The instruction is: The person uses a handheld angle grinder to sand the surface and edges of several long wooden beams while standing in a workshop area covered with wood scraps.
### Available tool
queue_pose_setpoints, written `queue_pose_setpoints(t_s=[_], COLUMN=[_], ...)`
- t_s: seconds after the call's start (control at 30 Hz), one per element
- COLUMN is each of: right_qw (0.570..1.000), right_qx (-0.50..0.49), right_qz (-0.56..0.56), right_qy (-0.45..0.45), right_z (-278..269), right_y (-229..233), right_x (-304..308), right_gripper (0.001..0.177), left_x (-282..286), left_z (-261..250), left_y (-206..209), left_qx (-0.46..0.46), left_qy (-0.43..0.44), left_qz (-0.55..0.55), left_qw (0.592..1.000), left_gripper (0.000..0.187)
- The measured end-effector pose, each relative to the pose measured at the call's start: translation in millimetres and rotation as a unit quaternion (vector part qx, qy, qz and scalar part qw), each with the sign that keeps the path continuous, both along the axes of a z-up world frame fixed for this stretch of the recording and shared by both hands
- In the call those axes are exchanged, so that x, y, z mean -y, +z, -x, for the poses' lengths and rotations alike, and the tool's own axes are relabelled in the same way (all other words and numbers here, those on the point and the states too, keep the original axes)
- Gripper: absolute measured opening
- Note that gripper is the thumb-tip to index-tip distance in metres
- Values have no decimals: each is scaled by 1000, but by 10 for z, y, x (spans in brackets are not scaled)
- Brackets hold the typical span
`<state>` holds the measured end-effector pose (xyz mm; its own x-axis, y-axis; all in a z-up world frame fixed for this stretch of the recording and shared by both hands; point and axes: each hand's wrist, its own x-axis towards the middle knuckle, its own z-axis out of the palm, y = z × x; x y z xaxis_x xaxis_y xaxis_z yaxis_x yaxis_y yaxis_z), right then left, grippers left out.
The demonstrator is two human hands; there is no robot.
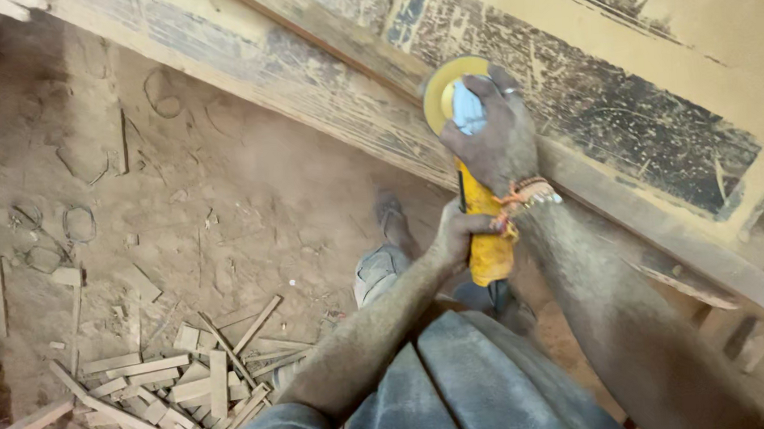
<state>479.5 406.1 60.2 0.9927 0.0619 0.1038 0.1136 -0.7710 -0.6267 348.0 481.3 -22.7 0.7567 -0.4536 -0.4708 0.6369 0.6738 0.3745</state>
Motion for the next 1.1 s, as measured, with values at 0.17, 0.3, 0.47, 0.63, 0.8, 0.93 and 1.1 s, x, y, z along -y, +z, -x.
queue_pose_setpoints(t_s=[0.17, 0.3, 0.47, 0.63, 0.8, 0.93, 1.1], right_qw=[1000, 998, 994, 995, 996, 995, 998], right_qx=[-11, -43, -75, -61, -75, -92, -53], right_qz=[-12, 15, 55, 54, 21, 17, 19], right_qy=[-5, -39, -56, -53, -53, -31, -1], right_z=[-303, -138, 269, 507, 154, -291, -734], right_y=[8, 96, 180, 50, 91, 87, -3], right_x=[-306, -123, 375, 531, 104, -341, -946], right_gripper=[58, 58, 62, 64, 59, 60, 59], left_x=[-291, -164, 243, 333, 32, -364, -976], left_z=[-280, -201, 144, 337, 62, -298, -775], left_y=[6, 99, 249, 252, 151, 90, 177], left_qx=[-24, -15, -4, -2, 8, -9, -7], left_qy=[-9, -32, -47, -52, -17, -32, -10], left_qz=[19, -1, 11, 19, 16, -4, 7], left_qw=[1000, 999, 999, 998, 1000, 999, 1000], left_gripper=[30, 29, 33, 37, 36, 33, 33])
